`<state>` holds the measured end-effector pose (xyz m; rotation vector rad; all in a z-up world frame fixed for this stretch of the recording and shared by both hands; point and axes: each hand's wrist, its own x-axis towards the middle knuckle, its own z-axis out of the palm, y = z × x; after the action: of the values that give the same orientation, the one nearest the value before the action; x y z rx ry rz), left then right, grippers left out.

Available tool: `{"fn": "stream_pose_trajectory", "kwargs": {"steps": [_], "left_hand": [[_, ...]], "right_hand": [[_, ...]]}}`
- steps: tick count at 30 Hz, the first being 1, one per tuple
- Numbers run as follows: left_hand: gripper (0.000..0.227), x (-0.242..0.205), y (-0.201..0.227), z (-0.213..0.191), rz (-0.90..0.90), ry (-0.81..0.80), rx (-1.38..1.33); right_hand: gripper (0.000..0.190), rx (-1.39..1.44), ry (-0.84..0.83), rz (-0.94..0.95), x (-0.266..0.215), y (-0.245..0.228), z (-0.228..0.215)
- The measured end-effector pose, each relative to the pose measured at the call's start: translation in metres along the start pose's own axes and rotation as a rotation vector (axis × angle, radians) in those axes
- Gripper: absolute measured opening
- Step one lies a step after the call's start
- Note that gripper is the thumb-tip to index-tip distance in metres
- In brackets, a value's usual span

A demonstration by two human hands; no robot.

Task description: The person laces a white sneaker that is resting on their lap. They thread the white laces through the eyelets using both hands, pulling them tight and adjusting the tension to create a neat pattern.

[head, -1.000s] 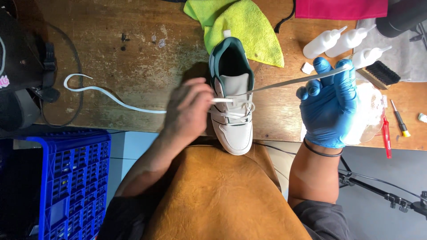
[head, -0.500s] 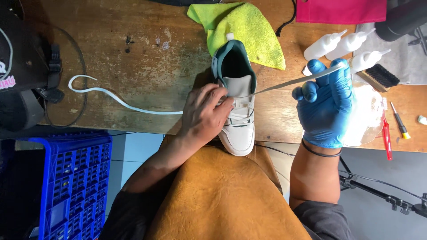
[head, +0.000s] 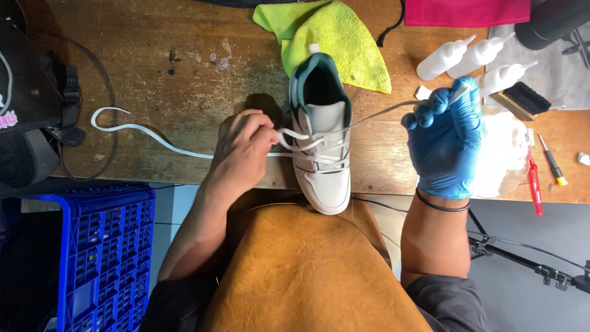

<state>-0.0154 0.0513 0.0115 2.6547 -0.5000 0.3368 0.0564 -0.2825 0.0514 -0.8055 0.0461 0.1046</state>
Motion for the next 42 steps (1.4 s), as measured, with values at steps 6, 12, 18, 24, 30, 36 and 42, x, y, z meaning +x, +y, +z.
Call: {"fn": "stream_pose_trajectory", "kwargs": {"steps": [6, 12, 18, 24, 30, 36, 42], "left_hand": [[0.018, 0.024, 0.039, 0.014, 0.209, 0.342, 0.005], [0.007, 0.037, 0.072, 0.007, 0.064, 0.260, 0.187], [0.012, 0.039, 0.060, 0.026, 0.232, 0.255, 0.150], [0.016, 0.040, 0.061, 0.023, 0.414, 0.306, 0.238], [0.026, 0.051, 0.045, 0.030, 0.652, 0.347, 0.297], [0.026, 0.051, 0.041, -0.007, 0.874, 0.300, 0.302], [0.021, 0.042, 0.025, 0.005, 0.661, 0.238, 0.097]], "right_hand": [[0.003, 0.002, -0.026, 0.027, 0.002, 0.002, 0.019], [0.005, -0.071, -0.035, -0.014, -0.005, -0.002, 0.017], [0.005, -0.179, 0.056, -0.098, -0.004, 0.001, 0.016], [0.004, -0.170, 0.052, -0.100, -0.001, -0.003, 0.010], [0.003, -0.160, -0.002, -0.101, 0.003, 0.006, -0.002], [0.003, -0.153, 0.033, -0.112, -0.002, -0.001, -0.003], [0.002, -0.118, 0.034, -0.091, 0.001, 0.003, -0.008]]}}
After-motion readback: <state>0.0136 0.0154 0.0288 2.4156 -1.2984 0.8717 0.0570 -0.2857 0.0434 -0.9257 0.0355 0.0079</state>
